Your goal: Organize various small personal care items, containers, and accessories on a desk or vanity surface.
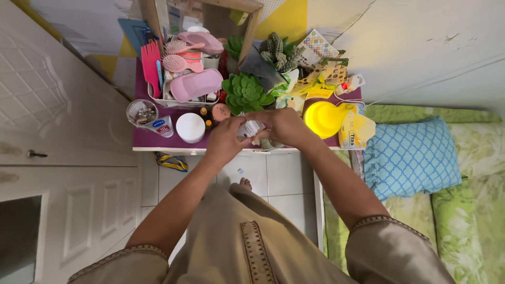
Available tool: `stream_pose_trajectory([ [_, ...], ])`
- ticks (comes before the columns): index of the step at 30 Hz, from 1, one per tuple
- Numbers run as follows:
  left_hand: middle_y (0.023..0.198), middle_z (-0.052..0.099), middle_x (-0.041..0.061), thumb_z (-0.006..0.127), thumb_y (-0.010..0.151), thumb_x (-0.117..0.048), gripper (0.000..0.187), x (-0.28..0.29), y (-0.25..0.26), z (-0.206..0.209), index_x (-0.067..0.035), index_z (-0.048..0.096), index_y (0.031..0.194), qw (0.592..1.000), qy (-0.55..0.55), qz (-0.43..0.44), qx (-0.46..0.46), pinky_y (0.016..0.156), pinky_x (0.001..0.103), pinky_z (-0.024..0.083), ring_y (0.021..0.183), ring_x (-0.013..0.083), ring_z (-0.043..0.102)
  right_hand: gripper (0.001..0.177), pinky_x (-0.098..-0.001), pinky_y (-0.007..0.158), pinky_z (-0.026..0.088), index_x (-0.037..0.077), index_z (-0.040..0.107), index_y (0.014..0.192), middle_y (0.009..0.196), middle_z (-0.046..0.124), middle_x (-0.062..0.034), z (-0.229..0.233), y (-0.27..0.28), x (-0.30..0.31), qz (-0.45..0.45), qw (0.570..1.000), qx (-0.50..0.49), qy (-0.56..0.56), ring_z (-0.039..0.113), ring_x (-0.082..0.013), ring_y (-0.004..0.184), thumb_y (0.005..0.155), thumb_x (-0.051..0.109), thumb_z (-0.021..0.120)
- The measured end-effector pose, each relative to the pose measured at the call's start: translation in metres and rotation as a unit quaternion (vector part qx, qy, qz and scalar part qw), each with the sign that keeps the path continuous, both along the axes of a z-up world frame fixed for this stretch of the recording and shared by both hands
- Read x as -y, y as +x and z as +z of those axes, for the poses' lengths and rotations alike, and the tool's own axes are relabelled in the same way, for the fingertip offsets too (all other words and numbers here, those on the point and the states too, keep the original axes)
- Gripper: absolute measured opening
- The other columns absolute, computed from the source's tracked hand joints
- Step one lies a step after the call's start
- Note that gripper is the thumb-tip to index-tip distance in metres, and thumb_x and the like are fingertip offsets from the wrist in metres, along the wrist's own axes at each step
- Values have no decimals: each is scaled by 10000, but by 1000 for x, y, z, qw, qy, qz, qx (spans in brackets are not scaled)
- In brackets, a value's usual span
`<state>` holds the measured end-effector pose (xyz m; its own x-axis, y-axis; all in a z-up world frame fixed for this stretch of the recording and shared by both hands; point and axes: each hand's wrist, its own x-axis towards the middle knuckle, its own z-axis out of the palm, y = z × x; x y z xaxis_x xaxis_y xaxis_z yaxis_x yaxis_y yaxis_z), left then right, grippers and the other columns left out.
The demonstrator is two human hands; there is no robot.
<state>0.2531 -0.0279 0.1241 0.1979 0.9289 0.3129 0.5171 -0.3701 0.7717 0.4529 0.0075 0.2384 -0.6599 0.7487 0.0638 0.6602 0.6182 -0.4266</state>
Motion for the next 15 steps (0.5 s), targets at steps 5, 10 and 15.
stream_pose_trajectory([
  [5, 1090, 694, 157, 892, 741, -298, 578, -4, 3, -3, -49, 619, 1185, 1000, -3, 12, 1, 831, 446, 555, 988, 352, 688, 661, -381, 804, 588, 118, 664, 1351, 1378, 656, -121, -24, 1, 8, 19, 998, -47, 43, 744, -319, 981, 778, 402, 830],
  [10, 1075, 691, 171, 901, 743, -303, 592, -9, 4, -1, -47, 605, 1186, 1000, 11, 23, 8, 786, 447, 559, 946, 363, 695, 654, -378, 808, 600, 52, 616, 1396, 1472, 564, -224, -25, -12, 13, -51, 995, -90, -9, 759, -320, 911, 846, 339, 824],
  [15, 1023, 699, 156, 897, 741, -235, 554, -17, 0, 17, -41, 613, 1175, 999, -19, 25, 27, 731, 440, 556, 872, 341, 696, 770, -369, 762, 603, 28, 554, 1439, 1179, 705, -204, -34, -6, 0, -158, 977, -105, -100, 748, -271, 832, 759, 201, 870],
])
